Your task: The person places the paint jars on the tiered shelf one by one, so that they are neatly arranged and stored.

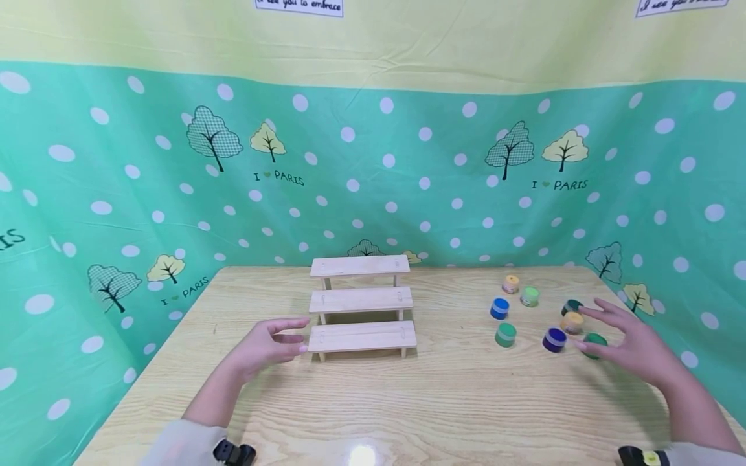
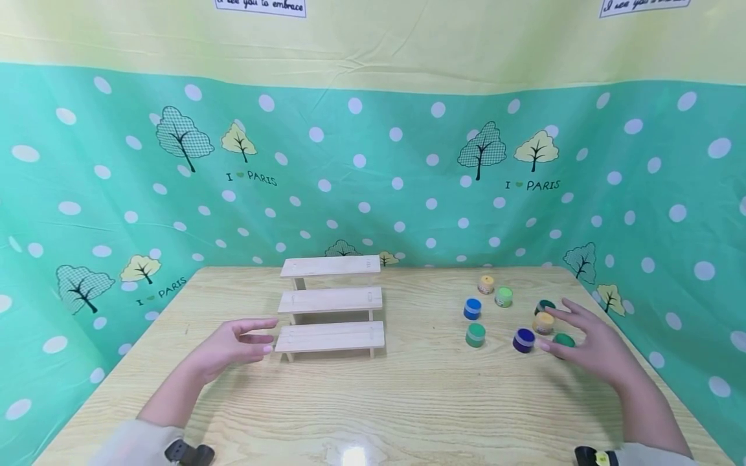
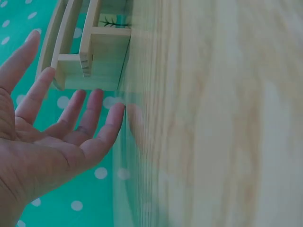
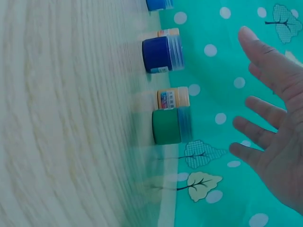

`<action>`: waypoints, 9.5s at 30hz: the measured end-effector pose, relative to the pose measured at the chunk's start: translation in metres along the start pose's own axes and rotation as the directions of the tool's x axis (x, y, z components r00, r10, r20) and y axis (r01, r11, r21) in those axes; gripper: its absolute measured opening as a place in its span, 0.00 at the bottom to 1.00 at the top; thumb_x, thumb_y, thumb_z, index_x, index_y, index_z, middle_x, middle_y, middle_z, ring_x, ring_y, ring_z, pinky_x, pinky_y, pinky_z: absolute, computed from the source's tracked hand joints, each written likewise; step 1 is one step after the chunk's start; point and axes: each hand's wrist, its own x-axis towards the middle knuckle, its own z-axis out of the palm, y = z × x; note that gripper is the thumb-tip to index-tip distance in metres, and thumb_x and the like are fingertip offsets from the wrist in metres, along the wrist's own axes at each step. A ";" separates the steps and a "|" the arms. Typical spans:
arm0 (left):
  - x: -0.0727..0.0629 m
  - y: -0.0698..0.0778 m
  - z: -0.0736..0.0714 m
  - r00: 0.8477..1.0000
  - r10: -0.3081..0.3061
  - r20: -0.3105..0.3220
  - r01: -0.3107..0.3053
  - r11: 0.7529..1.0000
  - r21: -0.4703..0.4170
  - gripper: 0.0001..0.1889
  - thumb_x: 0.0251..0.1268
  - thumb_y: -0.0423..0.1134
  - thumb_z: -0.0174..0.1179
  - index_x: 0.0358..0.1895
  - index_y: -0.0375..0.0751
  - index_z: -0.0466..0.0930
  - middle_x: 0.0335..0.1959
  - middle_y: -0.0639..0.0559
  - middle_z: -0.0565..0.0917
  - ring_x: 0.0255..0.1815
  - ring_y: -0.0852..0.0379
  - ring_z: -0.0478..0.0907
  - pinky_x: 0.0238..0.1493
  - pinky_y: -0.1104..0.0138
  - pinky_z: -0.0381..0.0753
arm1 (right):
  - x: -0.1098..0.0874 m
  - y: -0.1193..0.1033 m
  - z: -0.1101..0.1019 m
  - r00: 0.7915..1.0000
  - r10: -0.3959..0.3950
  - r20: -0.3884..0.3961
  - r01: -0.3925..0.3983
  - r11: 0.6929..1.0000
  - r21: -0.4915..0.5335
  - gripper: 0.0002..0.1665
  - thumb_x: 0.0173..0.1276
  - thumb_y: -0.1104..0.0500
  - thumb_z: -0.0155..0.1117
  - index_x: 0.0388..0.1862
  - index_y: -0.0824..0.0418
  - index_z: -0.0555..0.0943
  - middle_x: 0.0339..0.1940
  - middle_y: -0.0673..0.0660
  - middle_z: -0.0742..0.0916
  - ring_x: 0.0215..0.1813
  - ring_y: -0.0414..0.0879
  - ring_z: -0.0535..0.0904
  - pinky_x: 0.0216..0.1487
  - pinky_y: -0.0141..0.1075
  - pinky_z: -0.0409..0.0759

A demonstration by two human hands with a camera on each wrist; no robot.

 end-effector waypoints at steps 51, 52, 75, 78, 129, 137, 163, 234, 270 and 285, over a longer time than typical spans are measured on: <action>0.030 -0.010 0.006 0.998 -0.027 0.061 0.029 0.999 -0.029 0.29 0.49 0.21 0.70 0.60 0.26 0.75 0.48 0.41 0.82 0.47 0.51 0.80 0.46 0.60 0.83 | -0.008 0.064 0.006 0.941 0.301 0.156 -0.316 0.945 0.083 0.39 0.59 0.48 0.74 0.61 0.71 0.76 0.54 0.72 0.81 0.43 0.43 0.81 0.48 0.56 0.78; 0.030 -0.010 0.006 0.998 -0.028 0.060 0.029 0.999 -0.026 0.29 0.49 0.21 0.70 0.60 0.27 0.75 0.48 0.41 0.82 0.47 0.51 0.80 0.46 0.60 0.83 | -0.008 0.064 0.006 0.941 0.303 0.154 -0.318 0.944 0.085 0.39 0.59 0.47 0.74 0.61 0.71 0.76 0.55 0.73 0.81 0.43 0.44 0.81 0.47 0.56 0.78; 0.028 -0.012 0.004 0.998 -0.019 0.059 0.021 0.999 -0.024 0.30 0.50 0.20 0.68 0.60 0.25 0.74 0.48 0.36 0.82 0.44 0.50 0.83 0.45 0.61 0.83 | 0.002 0.028 0.004 0.967 0.244 0.079 -0.252 0.960 0.119 0.38 0.62 0.43 0.70 0.64 0.65 0.76 0.51 0.54 0.83 0.41 0.21 0.70 0.39 0.35 0.77; 0.028 -0.013 0.003 0.998 -0.021 0.059 0.023 0.999 -0.030 0.29 0.50 0.19 0.68 0.60 0.25 0.74 0.45 0.38 0.83 0.44 0.50 0.83 0.44 0.61 0.84 | 0.005 0.017 0.003 0.972 0.228 0.066 -0.234 0.965 0.117 0.36 0.63 0.43 0.70 0.63 0.64 0.77 0.50 0.57 0.83 0.42 0.22 0.69 0.39 0.36 0.77; 0.029 -0.013 0.004 0.998 -0.025 0.050 0.027 0.999 -0.033 0.29 0.50 0.20 0.68 0.60 0.24 0.73 0.43 0.39 0.84 0.40 0.52 0.83 0.42 0.62 0.84 | 0.053 -0.095 0.046 0.975 -0.178 -0.129 0.214 0.908 0.361 0.22 0.61 0.64 0.72 0.55 0.66 0.82 0.50 0.49 0.83 0.44 0.38 0.79 0.42 0.28 0.82; 0.030 -0.013 0.004 0.998 -0.025 0.052 0.027 0.999 -0.045 0.29 0.51 0.19 0.67 0.60 0.23 0.73 0.44 0.38 0.84 0.41 0.51 0.83 0.43 0.62 0.84 | 0.062 -0.113 0.051 0.966 -0.226 -0.127 0.258 0.889 0.377 0.20 0.60 0.66 0.72 0.53 0.66 0.83 0.48 0.60 0.83 0.44 0.37 0.79 0.42 0.28 0.82; 0.028 -0.010 0.002 0.997 -0.030 0.072 0.031 0.999 -0.012 0.29 0.50 0.20 0.68 0.60 0.23 0.73 0.44 0.37 0.83 0.43 0.50 0.83 0.44 0.61 0.84 | 0.106 -0.167 0.071 0.921 -0.386 -0.046 0.358 0.797 0.487 0.20 0.59 0.66 0.74 0.51 0.67 0.83 0.45 0.58 0.84 0.45 0.45 0.80 0.43 0.37 0.84; 0.031 -0.006 0.000 0.996 -0.040 0.082 0.039 0.999 0.010 0.29 0.51 0.21 0.69 0.60 0.24 0.73 0.44 0.38 0.84 0.41 0.50 0.84 0.42 0.61 0.84 | 0.212 -0.286 0.173 0.940 -0.340 0.037 0.260 0.780 0.569 0.22 0.59 0.64 0.73 0.53 0.65 0.83 0.43 0.55 0.85 0.45 0.47 0.81 0.43 0.32 0.83; 0.031 -0.007 -0.001 0.995 -0.031 0.092 0.029 0.999 0.029 0.29 0.52 0.23 0.69 0.60 0.25 0.74 0.43 0.41 0.83 0.41 0.51 0.83 0.43 0.61 0.84 | 0.230 -0.325 0.210 0.978 -0.188 0.087 0.120 0.855 0.504 0.23 0.66 0.63 0.68 0.60 0.58 0.81 0.49 0.56 0.85 0.48 0.45 0.82 0.42 0.27 0.81; 0.030 -0.005 -0.001 0.995 -0.029 0.096 0.025 0.999 0.047 0.30 0.52 0.24 0.70 0.61 0.26 0.74 0.46 0.38 0.83 0.43 0.50 0.83 0.44 0.60 0.84 | 0.219 -0.319 0.205 0.985 -0.167 0.043 0.116 0.824 0.555 0.26 0.63 0.61 0.72 0.60 0.58 0.80 0.54 0.56 0.82 0.53 0.48 0.81 0.45 0.28 0.81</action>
